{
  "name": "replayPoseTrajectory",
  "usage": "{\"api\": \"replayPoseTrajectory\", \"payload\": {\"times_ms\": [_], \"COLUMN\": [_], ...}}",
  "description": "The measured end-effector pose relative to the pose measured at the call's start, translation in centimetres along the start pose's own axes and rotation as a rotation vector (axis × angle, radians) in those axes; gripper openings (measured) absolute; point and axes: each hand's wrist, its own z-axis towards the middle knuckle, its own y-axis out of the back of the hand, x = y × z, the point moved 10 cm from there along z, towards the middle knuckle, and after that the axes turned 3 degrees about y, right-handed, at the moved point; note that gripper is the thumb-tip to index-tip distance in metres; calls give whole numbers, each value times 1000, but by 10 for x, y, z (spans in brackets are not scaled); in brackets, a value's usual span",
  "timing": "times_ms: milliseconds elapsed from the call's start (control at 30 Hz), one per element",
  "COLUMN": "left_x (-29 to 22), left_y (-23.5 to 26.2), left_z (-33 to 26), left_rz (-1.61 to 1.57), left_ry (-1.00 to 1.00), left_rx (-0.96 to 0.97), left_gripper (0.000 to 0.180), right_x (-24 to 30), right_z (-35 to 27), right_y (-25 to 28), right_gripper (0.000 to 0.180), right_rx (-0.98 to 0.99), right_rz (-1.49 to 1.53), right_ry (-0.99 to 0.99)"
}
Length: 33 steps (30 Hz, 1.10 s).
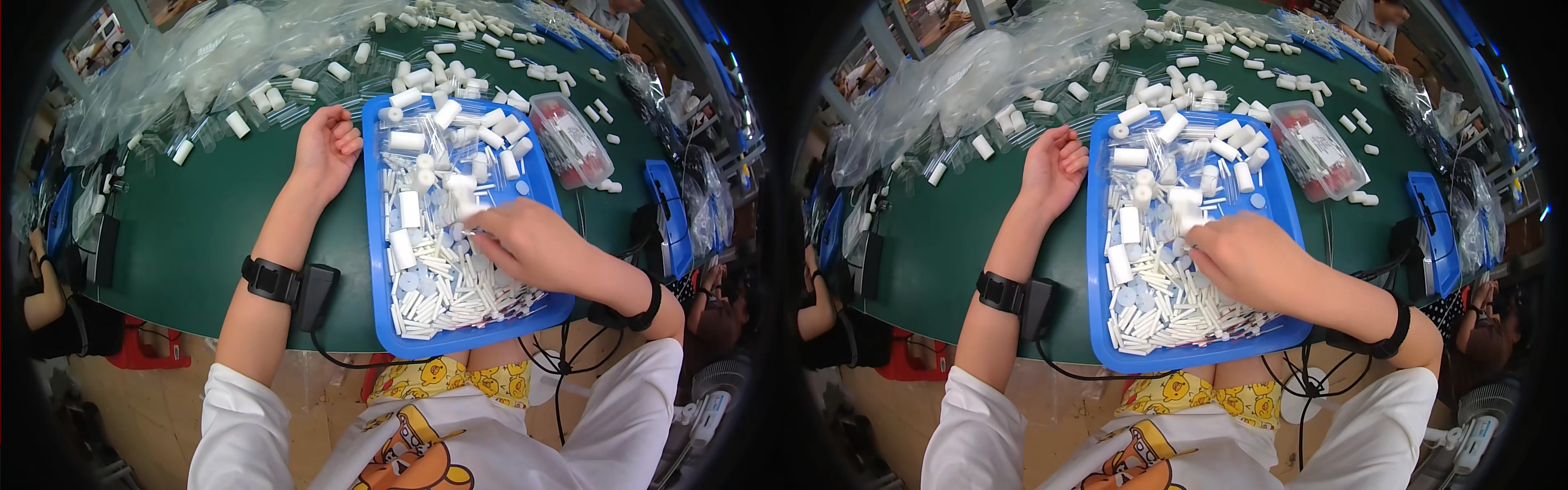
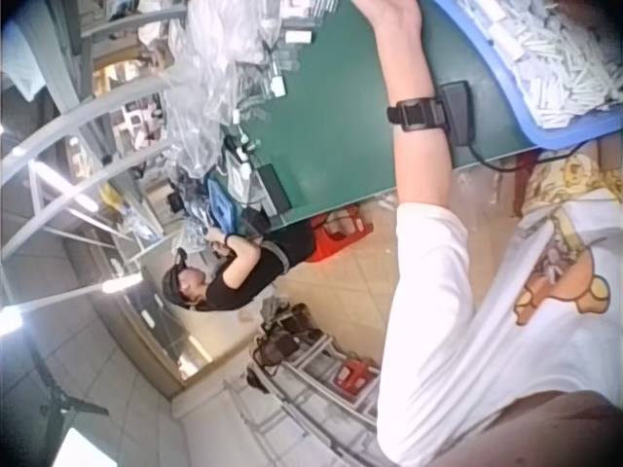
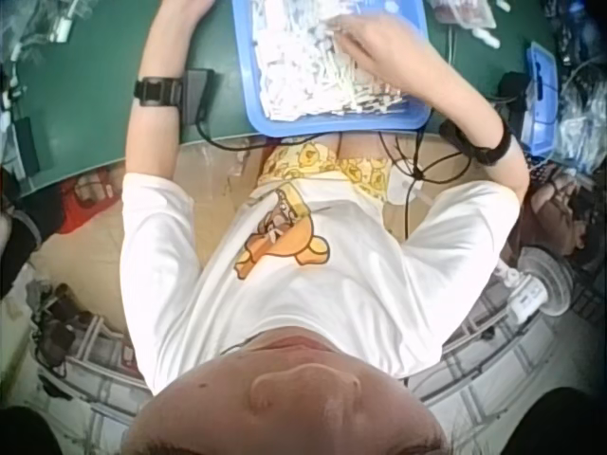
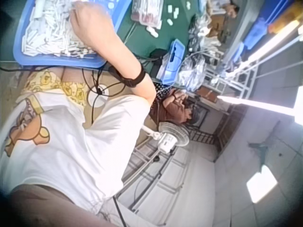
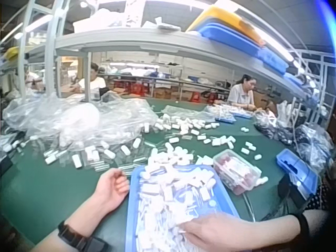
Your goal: The recorder is assembling small plastic components, likely for a medical or laboratory device, by inserting a thin rod into a white plastic housing.
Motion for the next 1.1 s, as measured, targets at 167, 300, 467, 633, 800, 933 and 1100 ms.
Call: {"api": "replayPoseTrajectory", "payload": {"times_ms": [167,300,467,633,800,933,1100], "left_x": [0,-2,-1,0,-2,-1,-1], "left_y": [-1,2,1,-1,2,0,0], "left_z": [-1,-2,0,-1,-2,-1,1], "left_rz": [-1,0,14,6,10,21,13], "left_ry": [-6,-12,-13,-5,-16,-17,-9], "left_rx": [-10,-15,-14,-18,-7,4,10], "left_gripper": [15,15,15,14,14,14,14], "right_x": [-32,-4,61,40,-2,-35,-44], "right_z": [10,15,19,30,24,15,14], "right_y": [17,21,-3,-12,7,20,28], "right_gripper": [26,32,34,39,33,29,27], "right_rx": [-75,-82,-152,-176,-135,-135,-191], "right_rz": [-213,-231,-256,-366,-443,-386,-413], "right_ry": [-165,-25,483,483,307,159,130]}}
